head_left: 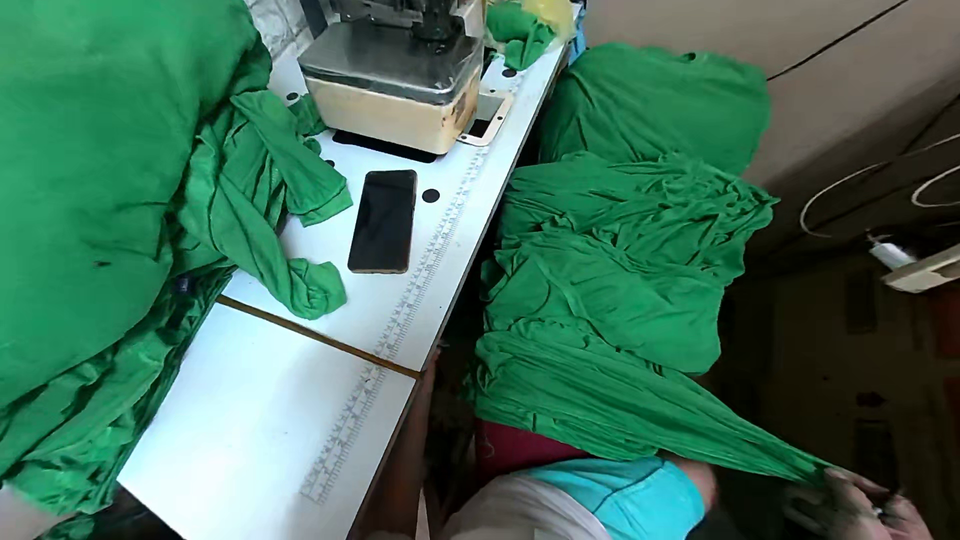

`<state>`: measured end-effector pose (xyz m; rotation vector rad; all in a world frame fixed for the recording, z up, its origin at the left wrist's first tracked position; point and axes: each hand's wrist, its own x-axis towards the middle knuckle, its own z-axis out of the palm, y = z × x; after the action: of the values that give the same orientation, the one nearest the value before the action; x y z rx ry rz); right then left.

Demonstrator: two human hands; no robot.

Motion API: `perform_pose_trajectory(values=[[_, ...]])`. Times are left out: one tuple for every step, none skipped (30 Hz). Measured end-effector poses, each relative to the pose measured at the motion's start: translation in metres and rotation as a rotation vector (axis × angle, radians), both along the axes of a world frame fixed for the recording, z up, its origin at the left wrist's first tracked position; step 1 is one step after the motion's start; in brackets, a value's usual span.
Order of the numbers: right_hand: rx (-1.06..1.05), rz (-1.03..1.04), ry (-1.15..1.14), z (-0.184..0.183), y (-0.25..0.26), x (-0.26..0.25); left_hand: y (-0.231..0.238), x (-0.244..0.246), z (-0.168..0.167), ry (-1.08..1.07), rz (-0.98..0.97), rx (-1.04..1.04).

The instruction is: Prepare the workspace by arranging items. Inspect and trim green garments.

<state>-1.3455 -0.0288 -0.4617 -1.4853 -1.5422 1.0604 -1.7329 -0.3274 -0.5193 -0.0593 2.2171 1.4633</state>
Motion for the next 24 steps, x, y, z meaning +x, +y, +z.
perform_pose_trajectory(values=[[0.004, 0.003, -0.021, 0.001, -0.001, 0.0, -0.005, -0.003, 0.008, -0.058, -0.047, -0.075], [0.014, 0.02, -0.058, 0.001, -0.001, 0.001, -0.006, -0.003, 0.002, 0.001, -0.052, -0.108], [0.023, 0.057, -0.104, 0.002, -0.002, 0.002, -0.003, 0.0, 0.0, 0.071, -0.054, -0.07], [0.025, 0.104, -0.157, 0.004, -0.004, 0.002, 0.001, 0.003, 0.005, 0.084, -0.097, 0.016], [0.012, 0.16, -0.208, 0.008, -0.004, 0.001, 0.006, 0.005, 0.016, 0.052, -0.2, 0.085], [-0.016, 0.222, -0.259, 0.011, -0.003, -0.001, 0.012, 0.005, 0.019, 0.046, -0.32, 0.098], [-0.068, 0.288, -0.321, 0.015, 0.0, -0.005, 0.02, 0.002, 0.016, 0.073, -0.44, 0.056], [-0.13, 0.359, -0.384, 0.02, 0.004, -0.012, 0.027, -0.002, 0.017, 0.092, -0.568, -0.016], [-0.205, 0.443, -0.441, 0.028, 0.009, -0.021, 0.036, -0.006, 0.024, 0.078, -0.683, -0.085], [-0.268, 0.545, -0.499, 0.038, 0.016, -0.031, 0.045, -0.011, 0.033, 0.029, -0.749, -0.117], [-0.312, 0.632, -0.527, 0.048, 0.024, -0.042, 0.055, -0.014, 0.044, -0.026, -0.718, -0.071], [-0.325, 0.669, -0.498, 0.06, 0.033, -0.054, 0.063, -0.016, 0.051, -0.075, -0.571, 0.084], [-0.286, 0.619, -0.4, 0.072, 0.041, -0.065, 0.073, -0.017, 0.054, -0.088, -0.368, 0.309], [-0.211, 0.48, -0.24, 0.079, 0.048, -0.077, 0.082, -0.021, 0.056, -0.087, -0.196, 0.542], [-0.137, 0.299, -0.052, 0.085, 0.057, -0.088, 0.088, -0.026, 0.06, -0.072, -0.112, 0.713], [-0.079, 0.141, 0.129, 0.089, 0.066, -0.098, 0.092, -0.032, 0.062, -0.035, -0.116, 0.814], [-0.026, 0.034, 0.259, 0.093, 0.073, -0.106, 0.093, -0.036, 0.064, 0.019, -0.143, 0.835], [0.015, -0.011, 0.317, 0.095, 0.077, -0.112, 0.093, -0.038, 0.065, 0.081, -0.163, 0.801], [0.055, 0.009, 0.312, 0.096, 0.074, -0.118, 0.09, -0.036, 0.065, 0.145, -0.194, 0.71], [0.095, 0.093, 0.254, 0.093, 0.065, -0.122, 0.088, -0.032, 0.065, 0.201, -0.21, 0.613], [0.136, 0.206, 0.168, 0.086, 0.051, -0.126, 0.083, -0.025, 0.062, 0.237, -0.253, 0.552], [0.16, 0.336, 0.091, 0.077, 0.035, -0.13, 0.076, -0.016, 0.057, 0.232, -0.32, 0.518], [0.161, 0.482, 0.024, 0.065, 0.019, -0.134, 0.069, -0.006, 0.049, 0.208, -0.404, 0.49], [0.148, 0.621, -0.027, 0.05, 0.003, -0.138, 0.061, 0.006, 0.042, 0.178, -0.51, 0.442]])
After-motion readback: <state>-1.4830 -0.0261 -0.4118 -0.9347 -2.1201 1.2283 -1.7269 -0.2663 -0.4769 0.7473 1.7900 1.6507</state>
